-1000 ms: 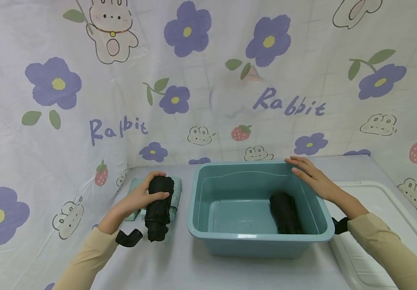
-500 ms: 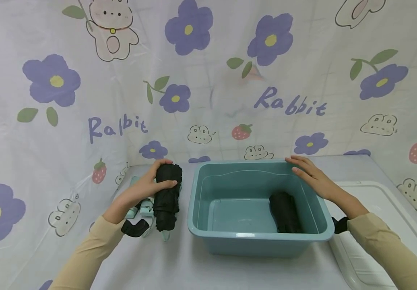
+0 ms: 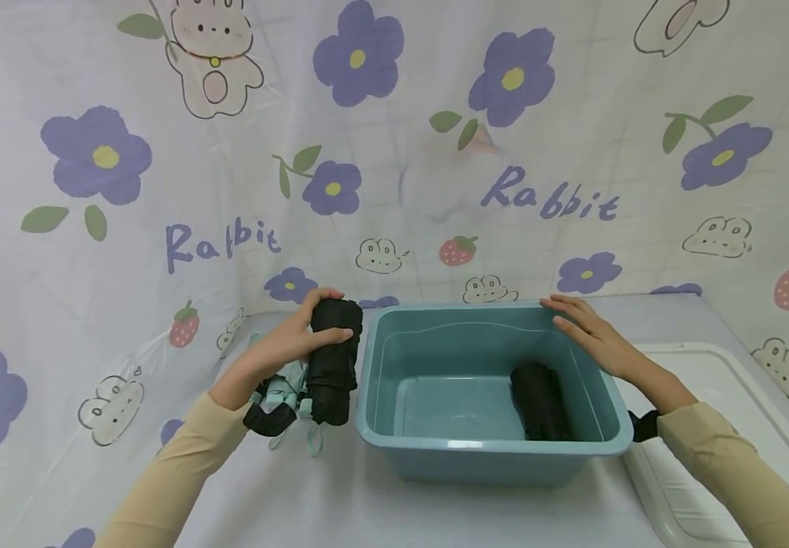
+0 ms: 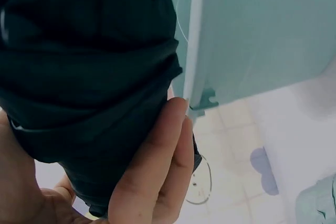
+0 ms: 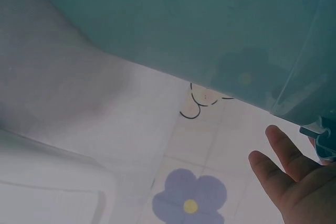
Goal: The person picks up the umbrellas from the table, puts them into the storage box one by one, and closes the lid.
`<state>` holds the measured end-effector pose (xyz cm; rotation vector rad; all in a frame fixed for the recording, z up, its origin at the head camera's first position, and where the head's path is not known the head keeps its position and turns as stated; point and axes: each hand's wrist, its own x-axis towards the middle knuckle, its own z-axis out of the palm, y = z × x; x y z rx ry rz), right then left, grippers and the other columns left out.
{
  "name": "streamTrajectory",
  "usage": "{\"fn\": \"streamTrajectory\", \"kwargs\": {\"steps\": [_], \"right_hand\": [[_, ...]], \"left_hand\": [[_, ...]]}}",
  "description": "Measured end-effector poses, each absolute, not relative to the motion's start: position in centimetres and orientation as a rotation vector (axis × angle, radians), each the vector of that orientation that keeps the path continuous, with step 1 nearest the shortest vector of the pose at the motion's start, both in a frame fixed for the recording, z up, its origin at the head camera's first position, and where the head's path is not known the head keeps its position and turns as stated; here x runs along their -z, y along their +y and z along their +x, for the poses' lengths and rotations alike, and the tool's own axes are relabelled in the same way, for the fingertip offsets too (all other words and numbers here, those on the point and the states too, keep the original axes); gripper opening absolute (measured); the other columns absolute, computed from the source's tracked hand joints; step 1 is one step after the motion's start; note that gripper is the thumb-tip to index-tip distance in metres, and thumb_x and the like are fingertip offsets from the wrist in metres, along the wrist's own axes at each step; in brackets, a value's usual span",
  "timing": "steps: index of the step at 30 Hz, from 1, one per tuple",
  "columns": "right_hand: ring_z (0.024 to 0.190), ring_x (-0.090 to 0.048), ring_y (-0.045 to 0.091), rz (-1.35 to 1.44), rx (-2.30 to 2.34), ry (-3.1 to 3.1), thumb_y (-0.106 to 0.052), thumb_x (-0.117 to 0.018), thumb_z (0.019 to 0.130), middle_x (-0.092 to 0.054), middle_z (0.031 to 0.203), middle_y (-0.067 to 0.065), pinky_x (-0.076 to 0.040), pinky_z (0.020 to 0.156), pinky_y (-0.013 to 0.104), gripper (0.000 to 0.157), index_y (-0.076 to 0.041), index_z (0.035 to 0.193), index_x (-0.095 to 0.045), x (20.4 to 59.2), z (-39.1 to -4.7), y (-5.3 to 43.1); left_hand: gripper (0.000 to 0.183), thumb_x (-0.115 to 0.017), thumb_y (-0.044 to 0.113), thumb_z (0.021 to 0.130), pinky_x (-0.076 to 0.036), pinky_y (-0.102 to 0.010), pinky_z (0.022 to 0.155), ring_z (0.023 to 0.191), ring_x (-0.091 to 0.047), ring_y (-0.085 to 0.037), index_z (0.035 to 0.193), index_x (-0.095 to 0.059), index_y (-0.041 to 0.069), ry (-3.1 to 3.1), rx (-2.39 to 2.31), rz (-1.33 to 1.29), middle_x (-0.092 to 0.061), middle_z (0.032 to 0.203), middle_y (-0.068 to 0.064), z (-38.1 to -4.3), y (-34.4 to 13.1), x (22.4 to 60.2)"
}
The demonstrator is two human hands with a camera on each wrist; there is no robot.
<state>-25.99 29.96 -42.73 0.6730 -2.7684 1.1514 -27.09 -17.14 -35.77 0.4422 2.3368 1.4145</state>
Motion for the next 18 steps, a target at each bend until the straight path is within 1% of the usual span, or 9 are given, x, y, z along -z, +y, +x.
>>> {"fn": "streamTrajectory", "kwargs": {"steps": [2, 4, 8, 11, 16, 18], "right_hand": [[0.134, -0.018, 0.046, 0.673, -1.153, -2.767, -0.027, -0.036, 0.101, -0.02, 0.149, 0.02, -0.018, 0.096, 0.071, 0.047, -0.008, 0.144, -0.032, 42.7, -26.0, 29.9], [0.134, -0.019, 0.046, 0.671, -1.151, -2.764, -0.027, -0.036, 0.101, -0.02, 0.149, 0.021, -0.018, 0.096, 0.071, 0.047, -0.008, 0.144, -0.032, 42.8, -26.0, 29.9], [0.134, -0.019, 0.046, 0.672, -1.152, -2.756, -0.027, -0.036, 0.101, -0.021, 0.148, 0.021, -0.018, 0.096, 0.071, 0.047, -0.008, 0.144, -0.032, 42.9, -26.0, 29.9], [0.134, -0.019, 0.046, 0.676, -1.157, -2.753, -0.027, -0.036, 0.101, -0.021, 0.148, 0.021, -0.018, 0.096, 0.071, 0.047, -0.007, 0.144, -0.033, 42.9, -25.9, 29.9], [0.133, -0.02, 0.046, 0.673, -1.164, -2.754, -0.027, -0.036, 0.101, -0.021, 0.148, 0.021, -0.018, 0.095, 0.071, 0.047, -0.006, 0.143, -0.032, 42.8, -25.8, 29.9], [0.133, -0.02, 0.047, 0.672, -1.164, -2.753, -0.027, -0.036, 0.101, -0.021, 0.148, 0.022, -0.018, 0.095, 0.072, 0.047, -0.005, 0.143, -0.032, 42.8, -25.9, 29.9]], "left_hand": [[0.062, -0.063, 0.033, 0.088, -0.051, -0.041, 0.077, 0.103, -0.056, -0.027, 0.136, -0.024, 0.034, 2.33, -1.411, 0.454, -0.044, 0.129, -0.013, -27.1, -16.7, 35.5], [0.063, -0.063, 0.031, 0.089, -0.051, -0.041, 0.076, 0.104, -0.055, -0.028, 0.138, -0.024, 0.032, 2.323, -1.408, 0.466, -0.041, 0.131, -0.013, -26.9, -16.3, 35.1], [0.061, -0.062, 0.026, 0.09, -0.051, -0.04, 0.072, 0.102, -0.055, -0.03, 0.138, -0.024, 0.028, 2.31, -1.402, 0.494, -0.039, 0.131, -0.015, -26.1, -15.3, 33.6], [0.06, -0.062, 0.023, 0.09, -0.052, -0.039, 0.073, 0.1, -0.056, -0.03, 0.137, -0.025, 0.026, 2.3, -1.402, 0.512, -0.038, 0.132, -0.015, -25.4, -14.7, 32.6], [0.061, -0.063, 0.024, 0.089, -0.052, -0.04, 0.074, 0.103, -0.055, -0.029, 0.137, -0.026, 0.025, 2.289, -1.407, 0.518, -0.035, 0.134, -0.014, -25.5, -14.1, 32.6], [0.06, -0.063, 0.025, 0.089, -0.052, -0.041, 0.073, 0.101, -0.056, -0.029, 0.136, -0.026, 0.027, 2.282, -1.409, 0.508, -0.036, 0.133, -0.013, -25.8, -13.9, 32.9]]}}
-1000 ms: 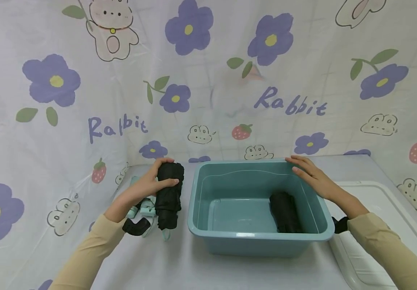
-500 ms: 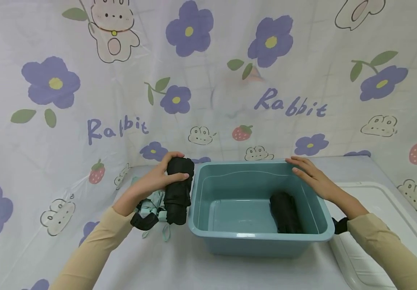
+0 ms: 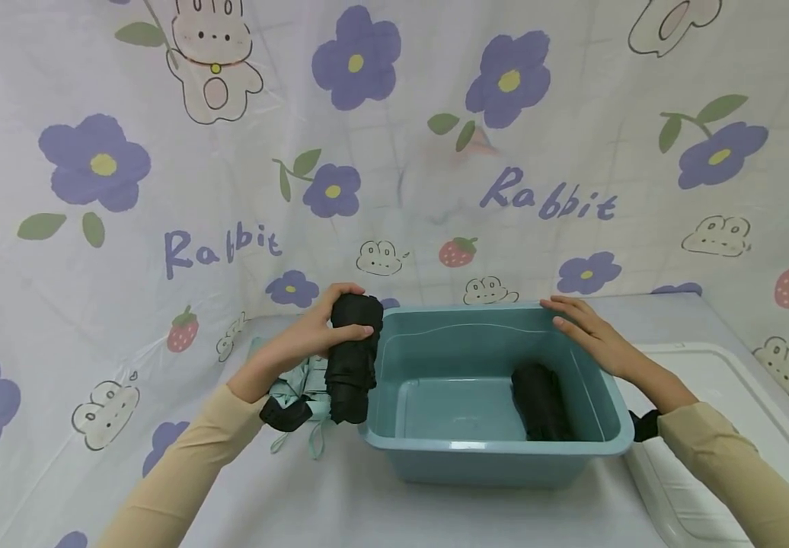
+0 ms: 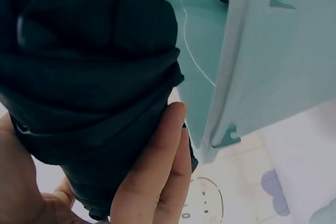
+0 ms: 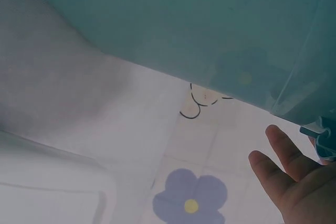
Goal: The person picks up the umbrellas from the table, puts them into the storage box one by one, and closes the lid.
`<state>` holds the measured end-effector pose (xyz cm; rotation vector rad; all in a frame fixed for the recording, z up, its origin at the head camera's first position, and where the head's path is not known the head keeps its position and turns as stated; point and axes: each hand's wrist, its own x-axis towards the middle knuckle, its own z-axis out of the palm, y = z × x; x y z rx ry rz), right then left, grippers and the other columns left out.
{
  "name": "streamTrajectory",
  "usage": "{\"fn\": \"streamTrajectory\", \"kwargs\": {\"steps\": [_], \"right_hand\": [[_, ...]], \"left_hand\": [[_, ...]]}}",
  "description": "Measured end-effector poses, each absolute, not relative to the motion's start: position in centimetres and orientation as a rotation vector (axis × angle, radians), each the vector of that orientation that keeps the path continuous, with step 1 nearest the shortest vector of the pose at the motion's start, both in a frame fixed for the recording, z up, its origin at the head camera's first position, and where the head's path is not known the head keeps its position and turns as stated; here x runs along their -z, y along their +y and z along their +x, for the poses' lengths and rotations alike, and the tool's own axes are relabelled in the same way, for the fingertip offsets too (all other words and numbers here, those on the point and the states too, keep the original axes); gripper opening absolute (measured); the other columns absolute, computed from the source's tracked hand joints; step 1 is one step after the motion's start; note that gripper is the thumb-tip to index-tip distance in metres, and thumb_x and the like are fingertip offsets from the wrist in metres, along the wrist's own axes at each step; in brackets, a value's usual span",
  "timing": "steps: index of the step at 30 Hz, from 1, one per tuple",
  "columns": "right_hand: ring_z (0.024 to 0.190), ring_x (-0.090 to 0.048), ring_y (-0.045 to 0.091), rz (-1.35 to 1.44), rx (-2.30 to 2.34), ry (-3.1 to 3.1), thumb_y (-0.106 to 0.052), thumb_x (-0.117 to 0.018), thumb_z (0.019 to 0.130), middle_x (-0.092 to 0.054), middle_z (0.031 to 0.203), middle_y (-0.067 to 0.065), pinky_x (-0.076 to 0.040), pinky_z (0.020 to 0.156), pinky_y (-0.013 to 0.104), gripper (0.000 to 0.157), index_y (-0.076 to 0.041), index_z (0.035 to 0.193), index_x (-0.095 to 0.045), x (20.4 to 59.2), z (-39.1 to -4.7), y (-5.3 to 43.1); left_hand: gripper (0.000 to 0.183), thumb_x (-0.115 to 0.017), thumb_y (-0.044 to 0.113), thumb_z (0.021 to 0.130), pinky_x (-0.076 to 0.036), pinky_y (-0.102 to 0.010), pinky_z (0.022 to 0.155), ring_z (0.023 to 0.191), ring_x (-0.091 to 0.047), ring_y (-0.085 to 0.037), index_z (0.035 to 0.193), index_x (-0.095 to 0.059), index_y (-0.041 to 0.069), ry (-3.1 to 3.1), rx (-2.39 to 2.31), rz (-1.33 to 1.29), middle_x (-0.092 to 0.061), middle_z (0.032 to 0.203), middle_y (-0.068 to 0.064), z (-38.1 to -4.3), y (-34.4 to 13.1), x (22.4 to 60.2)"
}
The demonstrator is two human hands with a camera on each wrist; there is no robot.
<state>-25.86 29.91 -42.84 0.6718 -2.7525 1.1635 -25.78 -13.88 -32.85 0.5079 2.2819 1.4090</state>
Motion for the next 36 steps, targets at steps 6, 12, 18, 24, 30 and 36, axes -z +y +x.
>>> {"fn": "streamTrajectory", "kwargs": {"steps": [6, 12, 18, 24, 30, 36], "right_hand": [[0.133, -0.02, 0.046, 0.674, -1.155, -2.751, -0.027, -0.036, 0.101, -0.021, 0.148, 0.022, -0.018, 0.095, 0.072, 0.047, -0.006, 0.143, -0.033, 43.0, -25.9, 30.0], [0.133, -0.02, 0.047, 0.672, -1.161, -2.748, -0.026, -0.036, 0.101, -0.021, 0.148, 0.021, -0.018, 0.095, 0.072, 0.047, -0.006, 0.143, -0.033, 42.9, -26.0, 30.1], [0.133, -0.02, 0.047, 0.669, -1.159, -2.762, -0.027, -0.036, 0.101, -0.021, 0.148, 0.02, -0.019, 0.095, 0.072, 0.047, -0.007, 0.144, -0.032, 42.9, -26.1, 30.1], [0.132, -0.022, 0.047, 0.664, -1.16, -2.759, -0.027, -0.036, 0.101, -0.021, 0.148, 0.021, -0.019, 0.094, 0.072, 0.046, -0.008, 0.144, -0.033, 43.1, -26.0, 30.2], [0.132, -0.021, 0.047, 0.665, -1.171, -2.751, -0.026, -0.036, 0.101, -0.021, 0.148, 0.021, -0.019, 0.094, 0.072, 0.046, -0.007, 0.143, -0.033, 43.0, -25.9, 30.2], [0.132, -0.022, 0.047, 0.67, -1.167, -2.748, -0.022, -0.038, 0.101, -0.022, 0.148, 0.02, -0.02, 0.094, 0.072, 0.045, -0.007, 0.143, -0.034, 42.7, -25.9, 30.0]], "left_hand": [[0.06, -0.063, 0.03, 0.089, -0.052, -0.043, 0.073, 0.099, -0.059, -0.028, 0.133, -0.023, 0.033, 2.202, -1.429, 0.474, -0.039, 0.131, -0.012, -27.2, -13.2, 34.5], [0.06, -0.063, 0.031, 0.088, -0.052, -0.043, 0.072, 0.102, -0.057, -0.028, 0.132, -0.022, 0.031, 2.156, -1.42, 0.509, -0.036, 0.13, -0.013, -27.4, -11.7, 34.5], [0.059, -0.062, 0.031, 0.088, -0.052, -0.043, 0.07, 0.099, -0.057, -0.028, 0.131, -0.021, 0.028, 2.157, -1.359, 0.54, -0.036, 0.129, -0.014, -27.5, -10.5, 34.6], [0.059, -0.064, 0.031, 0.087, -0.053, -0.042, 0.067, 0.096, -0.059, -0.027, 0.13, -0.025, 0.027, 2.161, -1.315, 0.563, -0.037, 0.128, -0.015, -27.9, -9.2, 35.1], [0.056, -0.065, 0.03, 0.086, -0.054, -0.043, 0.066, 0.095, -0.059, -0.027, 0.126, -0.025, 0.029, 2.134, -1.288, 0.591, -0.038, 0.125, -0.016, -28.0, -8.0, 34.9], [0.057, -0.064, 0.028, 0.087, -0.054, -0.044, 0.066, 0.095, -0.059, -0.026, 0.127, -0.024, 0.028, 2.078, -1.27, 0.594, -0.038, 0.125, -0.016, -27.9, -6.8, 35.2]]}}
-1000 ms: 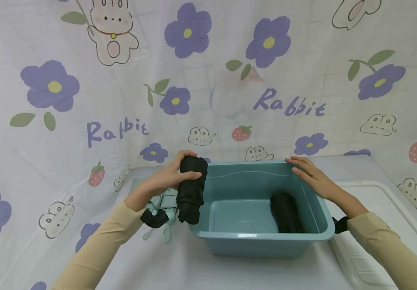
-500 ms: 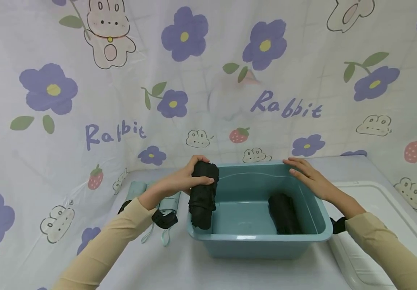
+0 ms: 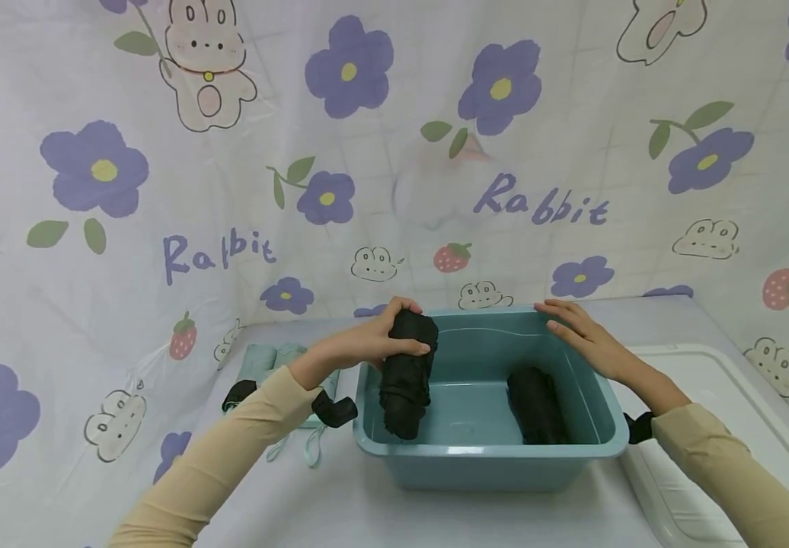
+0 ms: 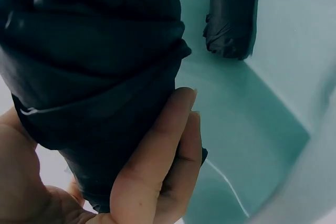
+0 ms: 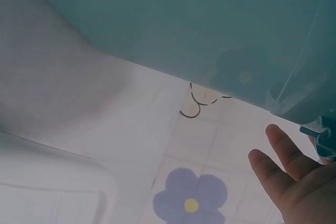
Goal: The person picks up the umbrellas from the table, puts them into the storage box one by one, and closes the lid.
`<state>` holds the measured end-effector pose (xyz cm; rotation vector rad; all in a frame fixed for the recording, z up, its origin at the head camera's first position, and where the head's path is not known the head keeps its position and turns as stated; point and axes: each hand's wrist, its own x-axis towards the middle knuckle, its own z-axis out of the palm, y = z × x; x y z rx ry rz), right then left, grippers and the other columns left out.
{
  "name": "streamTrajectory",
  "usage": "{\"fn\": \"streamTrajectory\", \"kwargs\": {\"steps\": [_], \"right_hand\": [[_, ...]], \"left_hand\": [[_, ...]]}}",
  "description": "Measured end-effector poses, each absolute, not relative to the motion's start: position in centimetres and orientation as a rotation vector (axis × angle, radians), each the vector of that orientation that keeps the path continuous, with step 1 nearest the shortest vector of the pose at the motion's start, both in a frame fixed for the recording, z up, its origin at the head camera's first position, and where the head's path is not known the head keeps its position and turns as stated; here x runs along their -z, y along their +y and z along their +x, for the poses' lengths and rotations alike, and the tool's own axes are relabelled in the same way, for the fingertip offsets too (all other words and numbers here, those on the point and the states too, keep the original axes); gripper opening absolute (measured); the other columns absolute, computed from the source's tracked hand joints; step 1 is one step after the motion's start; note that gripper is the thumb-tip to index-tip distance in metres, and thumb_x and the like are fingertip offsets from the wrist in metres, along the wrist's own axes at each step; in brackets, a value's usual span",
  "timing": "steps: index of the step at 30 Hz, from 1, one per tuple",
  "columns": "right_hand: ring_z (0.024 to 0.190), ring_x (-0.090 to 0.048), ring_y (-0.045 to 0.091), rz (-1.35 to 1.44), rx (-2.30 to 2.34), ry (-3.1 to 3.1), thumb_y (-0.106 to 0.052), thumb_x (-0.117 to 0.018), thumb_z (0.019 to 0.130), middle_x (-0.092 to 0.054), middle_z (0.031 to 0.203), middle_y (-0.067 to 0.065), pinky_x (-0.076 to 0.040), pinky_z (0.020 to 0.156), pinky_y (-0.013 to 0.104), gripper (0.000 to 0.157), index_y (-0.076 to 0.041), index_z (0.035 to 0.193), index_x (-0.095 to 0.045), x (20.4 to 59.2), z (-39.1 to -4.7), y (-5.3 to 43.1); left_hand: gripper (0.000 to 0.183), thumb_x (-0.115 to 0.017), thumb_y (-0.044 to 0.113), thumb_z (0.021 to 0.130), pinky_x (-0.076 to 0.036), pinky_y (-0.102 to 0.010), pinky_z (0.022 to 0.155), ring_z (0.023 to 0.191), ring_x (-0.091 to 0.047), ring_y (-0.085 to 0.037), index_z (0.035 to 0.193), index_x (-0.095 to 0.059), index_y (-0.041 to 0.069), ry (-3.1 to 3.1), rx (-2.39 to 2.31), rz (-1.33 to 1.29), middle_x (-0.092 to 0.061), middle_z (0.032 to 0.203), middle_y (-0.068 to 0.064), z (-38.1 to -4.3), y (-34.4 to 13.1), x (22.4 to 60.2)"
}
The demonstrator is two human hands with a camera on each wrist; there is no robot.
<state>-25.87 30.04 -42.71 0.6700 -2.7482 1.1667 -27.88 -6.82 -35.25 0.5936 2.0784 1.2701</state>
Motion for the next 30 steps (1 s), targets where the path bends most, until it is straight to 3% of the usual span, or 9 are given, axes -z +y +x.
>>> {"fn": "streamTrajectory", "kwargs": {"steps": [15, 30], "right_hand": [[0.132, -0.022, 0.047, 0.673, -1.163, -2.733, -0.026, -0.036, 0.101, -0.023, 0.147, 0.022, -0.019, 0.094, 0.073, 0.046, -0.006, 0.142, -0.034, 43.3, -26.1, 30.3], [0.133, -0.021, 0.046, 0.662, -1.16, -2.744, -0.027, -0.036, 0.101, -0.022, 0.147, 0.021, -0.018, 0.095, 0.073, 0.046, -0.007, 0.143, -0.034, 43.1, -26.0, 30.1]], "left_hand": [[0.054, -0.063, 0.033, 0.087, -0.054, -0.043, 0.064, 0.094, -0.059, -0.027, 0.125, -0.024, 0.03, 2.079, -1.191, 0.659, -0.033, 0.128, -0.014, -28.1, -4.4, 36.3], [0.053, -0.061, 0.028, 0.088, -0.054, -0.042, 0.067, 0.099, -0.054, -0.028, 0.125, -0.024, 0.024, 2.019, -1.248, 0.659, -0.032, 0.126, -0.014, -28.1, -1.9, 37.1]]}}
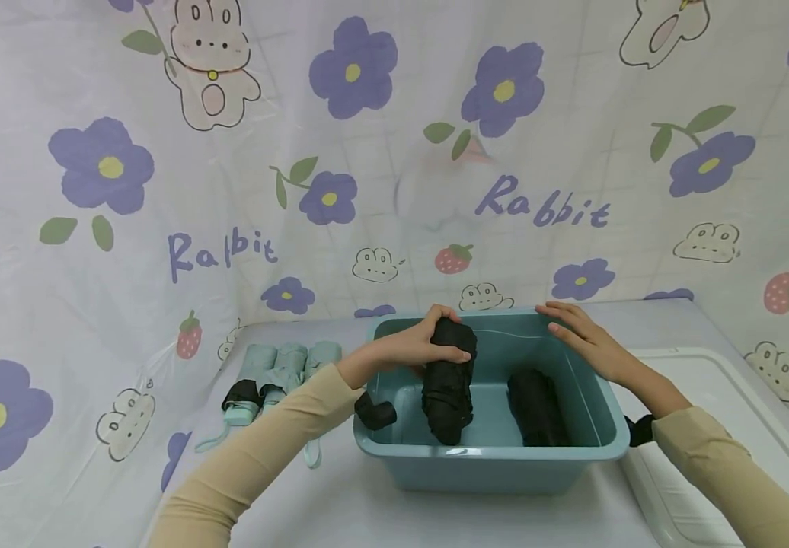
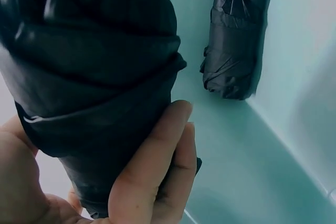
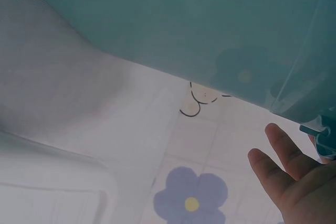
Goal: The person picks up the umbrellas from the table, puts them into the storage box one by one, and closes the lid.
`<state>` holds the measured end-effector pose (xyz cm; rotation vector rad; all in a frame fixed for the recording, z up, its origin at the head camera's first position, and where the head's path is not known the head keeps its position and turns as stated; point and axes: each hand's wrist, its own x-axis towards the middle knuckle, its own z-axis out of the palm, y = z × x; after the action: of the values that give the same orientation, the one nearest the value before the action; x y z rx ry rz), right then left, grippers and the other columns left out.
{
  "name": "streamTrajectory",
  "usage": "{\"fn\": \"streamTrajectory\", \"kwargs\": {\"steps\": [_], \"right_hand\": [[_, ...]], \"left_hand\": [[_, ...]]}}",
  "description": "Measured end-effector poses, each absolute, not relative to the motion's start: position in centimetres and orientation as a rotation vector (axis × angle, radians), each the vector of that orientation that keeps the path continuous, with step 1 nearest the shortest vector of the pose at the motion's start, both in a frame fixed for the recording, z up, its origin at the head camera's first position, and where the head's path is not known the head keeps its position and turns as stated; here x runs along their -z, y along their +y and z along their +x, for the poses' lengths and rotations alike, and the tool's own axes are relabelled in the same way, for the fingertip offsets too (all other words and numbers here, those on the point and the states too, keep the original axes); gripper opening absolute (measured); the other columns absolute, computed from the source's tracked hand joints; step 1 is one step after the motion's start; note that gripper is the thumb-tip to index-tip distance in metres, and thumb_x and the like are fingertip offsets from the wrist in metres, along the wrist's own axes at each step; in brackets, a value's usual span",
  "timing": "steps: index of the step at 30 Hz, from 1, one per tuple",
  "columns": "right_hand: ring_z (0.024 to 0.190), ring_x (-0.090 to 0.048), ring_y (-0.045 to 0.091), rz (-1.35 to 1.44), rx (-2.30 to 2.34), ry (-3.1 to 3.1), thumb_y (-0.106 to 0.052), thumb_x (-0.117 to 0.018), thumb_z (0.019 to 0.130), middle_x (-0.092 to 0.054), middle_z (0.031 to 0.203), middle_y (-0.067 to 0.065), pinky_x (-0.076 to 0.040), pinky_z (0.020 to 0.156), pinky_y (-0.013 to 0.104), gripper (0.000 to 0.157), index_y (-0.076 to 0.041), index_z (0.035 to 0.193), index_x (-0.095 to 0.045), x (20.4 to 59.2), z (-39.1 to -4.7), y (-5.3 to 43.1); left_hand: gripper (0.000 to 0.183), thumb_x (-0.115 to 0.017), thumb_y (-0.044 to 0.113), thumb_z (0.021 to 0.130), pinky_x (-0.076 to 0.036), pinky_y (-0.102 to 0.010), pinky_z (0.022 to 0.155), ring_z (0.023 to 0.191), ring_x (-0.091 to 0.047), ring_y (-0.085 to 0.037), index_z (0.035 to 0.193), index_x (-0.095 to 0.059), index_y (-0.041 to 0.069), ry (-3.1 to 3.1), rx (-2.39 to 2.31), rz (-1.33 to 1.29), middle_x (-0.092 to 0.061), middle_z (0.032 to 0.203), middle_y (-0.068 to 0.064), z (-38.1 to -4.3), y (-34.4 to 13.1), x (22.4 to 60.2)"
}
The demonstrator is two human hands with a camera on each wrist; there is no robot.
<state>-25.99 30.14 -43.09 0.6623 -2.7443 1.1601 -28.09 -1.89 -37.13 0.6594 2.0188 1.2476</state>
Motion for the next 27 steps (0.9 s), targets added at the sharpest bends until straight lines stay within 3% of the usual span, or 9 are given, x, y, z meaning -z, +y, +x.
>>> {"fn": "streamTrajectory", "kwargs": {"steps": [27], "right_hand": [[0.132, -0.023, 0.045, 0.665, -1.17, -2.758, -0.023, -0.038, 0.101, -0.023, 0.147, 0.021, -0.02, 0.095, 0.072, 0.044, -0.008, 0.142, -0.035, 42.7, -25.9, 30.0]], "left_hand": [[0.055, -0.065, 0.019, 0.086, -0.054, -0.038, 0.064, 0.094, -0.053, -0.026, 0.126, -0.028, 0.023, 2.036, -1.3, 0.642, -0.032, 0.126, -0.014, -27.7, 1.8, 39.3]]}}
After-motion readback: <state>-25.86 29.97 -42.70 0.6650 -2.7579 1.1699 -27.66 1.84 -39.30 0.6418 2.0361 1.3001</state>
